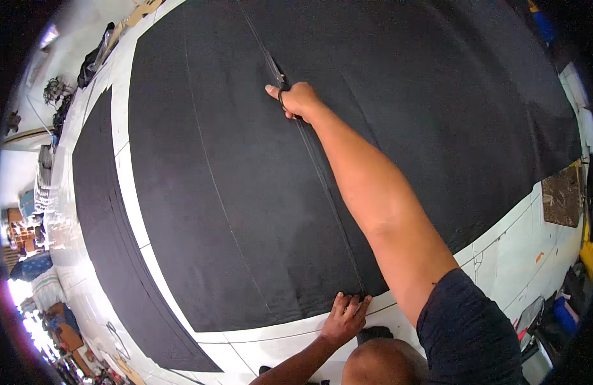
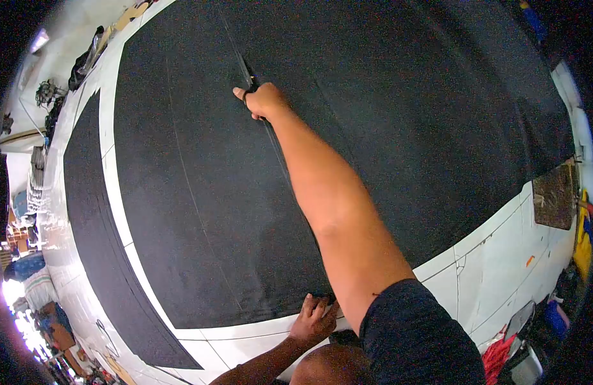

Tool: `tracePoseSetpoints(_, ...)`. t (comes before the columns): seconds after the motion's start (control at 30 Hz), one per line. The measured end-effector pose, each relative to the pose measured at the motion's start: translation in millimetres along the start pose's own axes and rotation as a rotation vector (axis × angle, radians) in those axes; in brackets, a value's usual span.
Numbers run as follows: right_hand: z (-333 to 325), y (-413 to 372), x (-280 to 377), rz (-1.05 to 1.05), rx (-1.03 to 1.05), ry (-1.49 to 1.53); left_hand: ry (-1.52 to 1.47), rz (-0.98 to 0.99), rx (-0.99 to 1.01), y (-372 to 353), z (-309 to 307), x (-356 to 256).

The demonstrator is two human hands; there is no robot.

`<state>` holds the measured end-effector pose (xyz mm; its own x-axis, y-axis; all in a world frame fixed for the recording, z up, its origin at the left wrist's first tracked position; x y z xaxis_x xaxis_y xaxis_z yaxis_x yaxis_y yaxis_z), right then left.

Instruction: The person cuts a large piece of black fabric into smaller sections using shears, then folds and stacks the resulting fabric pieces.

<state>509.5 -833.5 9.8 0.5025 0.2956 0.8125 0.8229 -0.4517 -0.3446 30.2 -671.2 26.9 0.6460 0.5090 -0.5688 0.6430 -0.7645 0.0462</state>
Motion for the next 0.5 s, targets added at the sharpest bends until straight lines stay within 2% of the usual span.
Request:
tracePoseSetpoints(0.17, 2, 8, 8, 0.014, 0.001, 0.001, 0.048, 0.040, -0.006, 1, -5, 0)
tracePoseSetpoints(0.27, -1, 14, 7, 0.017, -0.008, -0.010, -0.087, -0.148, 0.115, 39, -41, 2)
tracePoseSetpoints(0.33, 6, 16, -1, 0.029, 0.013, 0.000, -0.095, -0.277, 0.104, 106, -77, 54)
tracePoseSetpoints(0.37, 10, 18, -4, 0.032, 0.028, 0.017, -0.027, -0.216, -0.343, 142, -118, 81)
tracePoseSetpoints(0.4, 10, 23, -4, 0.029, 0.035, 0.035, 0.076, -0.234, -0.608, 177, -143, 118)
tracePoseSetpoints(0.43, 9, 25, -3, 0.030, 0.034, 0.065, 0.207, -0.293, -0.742, 209, -159, 155)
tracePoseSetpoints(0.5, 12, 24, -5, 0.031, 0.039, 0.118, 0.359, -0.383, -0.728, 254, -166, 213)
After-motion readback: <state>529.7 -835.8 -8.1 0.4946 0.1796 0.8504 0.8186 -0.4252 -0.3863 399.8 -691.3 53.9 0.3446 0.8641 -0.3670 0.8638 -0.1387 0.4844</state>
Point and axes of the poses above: each hand's wrist, its own y-axis towards the middle knuckle, its own z-axis out of the palm, x = y × z, the point moved 8 cm from there along y, towards the middle knuckle, and after that the axes turned 12 degrees about -x, right-handed, at the moved point
